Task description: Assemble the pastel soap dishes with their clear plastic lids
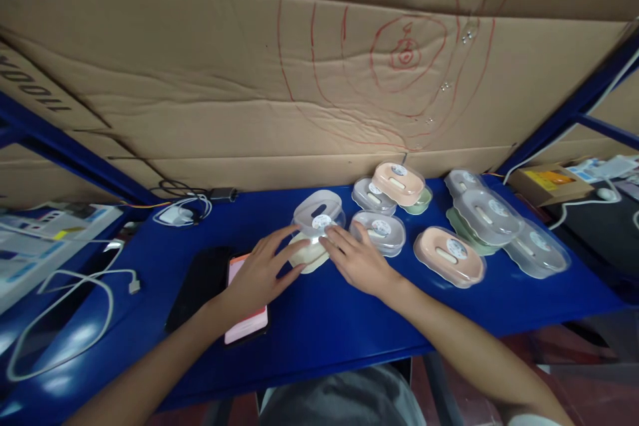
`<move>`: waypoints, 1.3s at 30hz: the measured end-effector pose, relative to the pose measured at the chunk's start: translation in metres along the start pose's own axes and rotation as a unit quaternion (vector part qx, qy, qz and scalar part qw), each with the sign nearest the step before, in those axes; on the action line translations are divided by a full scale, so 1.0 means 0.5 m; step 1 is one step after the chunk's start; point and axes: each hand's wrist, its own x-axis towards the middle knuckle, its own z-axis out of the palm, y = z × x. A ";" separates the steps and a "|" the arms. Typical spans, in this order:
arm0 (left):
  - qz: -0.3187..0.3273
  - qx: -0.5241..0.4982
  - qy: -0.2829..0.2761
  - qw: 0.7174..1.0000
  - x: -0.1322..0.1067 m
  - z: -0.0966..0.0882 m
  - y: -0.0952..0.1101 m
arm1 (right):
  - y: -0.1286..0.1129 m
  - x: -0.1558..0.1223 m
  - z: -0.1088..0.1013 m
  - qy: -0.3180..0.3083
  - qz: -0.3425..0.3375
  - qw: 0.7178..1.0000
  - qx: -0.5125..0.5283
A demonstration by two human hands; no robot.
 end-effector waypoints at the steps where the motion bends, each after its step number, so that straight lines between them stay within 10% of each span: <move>1: -0.011 0.012 0.000 1.000 0.001 0.002 -0.005 | -0.003 -0.001 -0.001 -0.010 -0.016 1.000 0.007; 15: -0.071 0.051 0.011 0.996 -0.001 0.016 -0.042 | -0.023 -0.003 0.020 -0.026 -0.088 0.993 0.076; 25: -0.148 0.067 0.147 0.976 0.013 -0.041 -0.099 | -0.017 0.002 0.013 -0.028 -0.069 0.989 0.128; 32: -0.262 0.097 0.054 0.959 -0.010 -0.024 -0.190 | -0.015 0.001 0.007 -0.028 -0.063 0.987 0.142; 39: -0.169 0.075 0.002 0.983 0.000 -0.015 -0.153 | -0.021 0.003 0.012 -0.027 -0.065 0.987 0.145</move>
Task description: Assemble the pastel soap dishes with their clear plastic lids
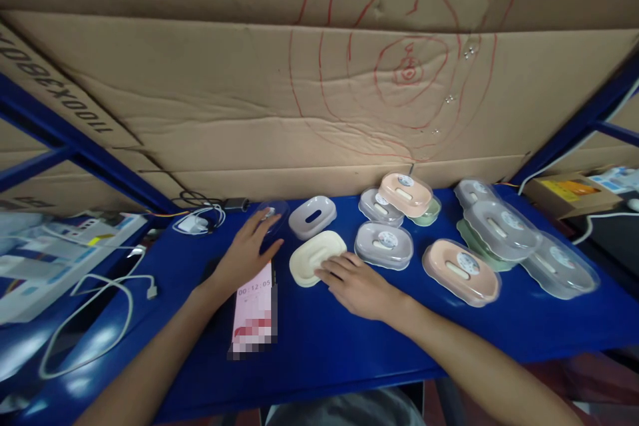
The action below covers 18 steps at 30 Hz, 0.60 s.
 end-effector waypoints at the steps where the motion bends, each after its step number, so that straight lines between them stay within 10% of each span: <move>1: 0.036 -0.009 -0.021 0.999 -0.001 -0.003 0.014 | -0.002 0.001 0.001 -0.003 -0.004 1.000 0.001; 5: 0.156 -0.055 -0.089 0.982 -0.009 -0.008 0.064 | -0.007 0.002 0.001 -0.009 -0.016 1.000 0.008; 18: 0.136 -0.041 0.024 0.990 -0.012 -0.016 0.077 | -0.010 -0.004 -0.008 0.039 -0.003 0.999 -0.037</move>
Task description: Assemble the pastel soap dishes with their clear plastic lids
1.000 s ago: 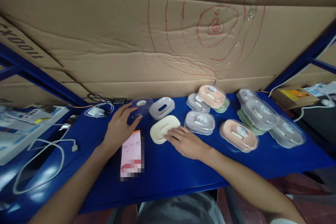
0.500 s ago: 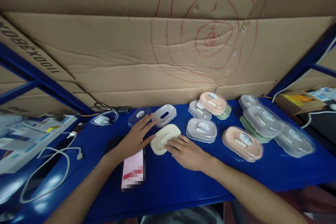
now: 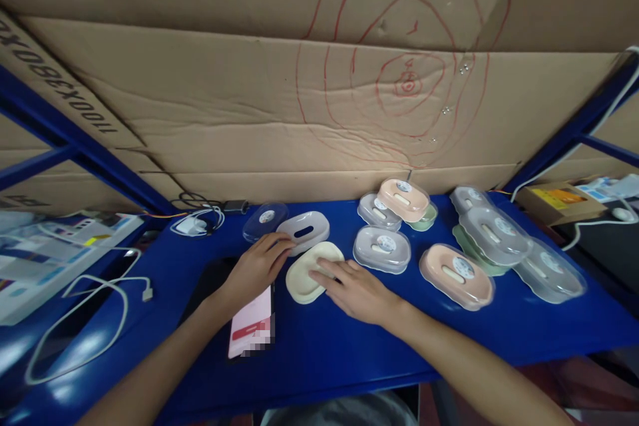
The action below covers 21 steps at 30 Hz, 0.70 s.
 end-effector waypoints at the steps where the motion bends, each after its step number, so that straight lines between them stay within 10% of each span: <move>1: 0.006 -0.001 0.006 1.000 -0.001 -0.001 0.005 | 0.000 0.001 0.000 0.012 0.007 1.000 -0.002; 21: 0.013 0.036 0.002 0.999 -0.008 0.009 -0.006 | 0.014 -0.001 0.017 0.021 0.046 0.999 0.016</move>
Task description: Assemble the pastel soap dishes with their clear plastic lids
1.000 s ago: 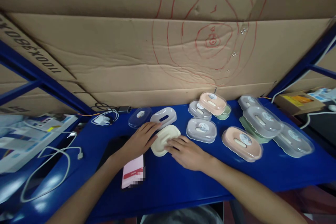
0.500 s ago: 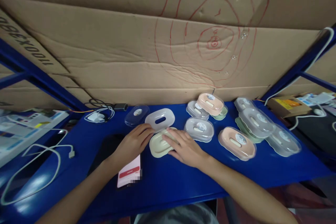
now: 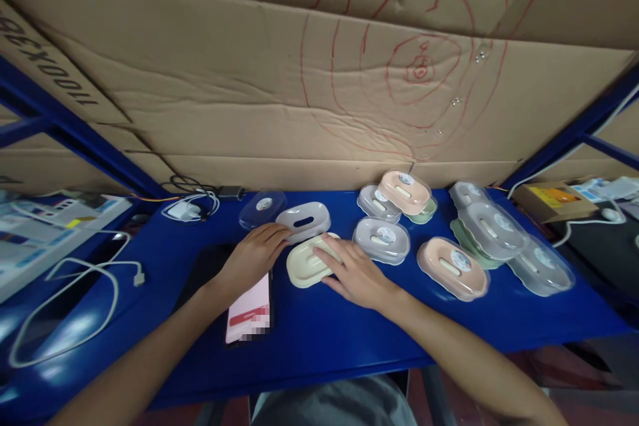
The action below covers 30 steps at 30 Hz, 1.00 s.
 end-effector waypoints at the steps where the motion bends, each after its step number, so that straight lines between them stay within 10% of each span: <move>1: 0.005 -0.005 0.005 1.000 0.001 -0.004 0.005 | 0.002 0.000 -0.002 0.008 0.001 1.000 0.000; 11: 0.141 0.008 0.027 0.990 -0.002 -0.043 0.111 | 0.036 -0.005 -0.058 0.009 -0.004 1.000 -0.010; 30: 0.133 0.001 -0.132 0.982 -0.002 -0.052 0.091 | 0.016 0.004 -0.035 0.028 -0.080 0.996 0.014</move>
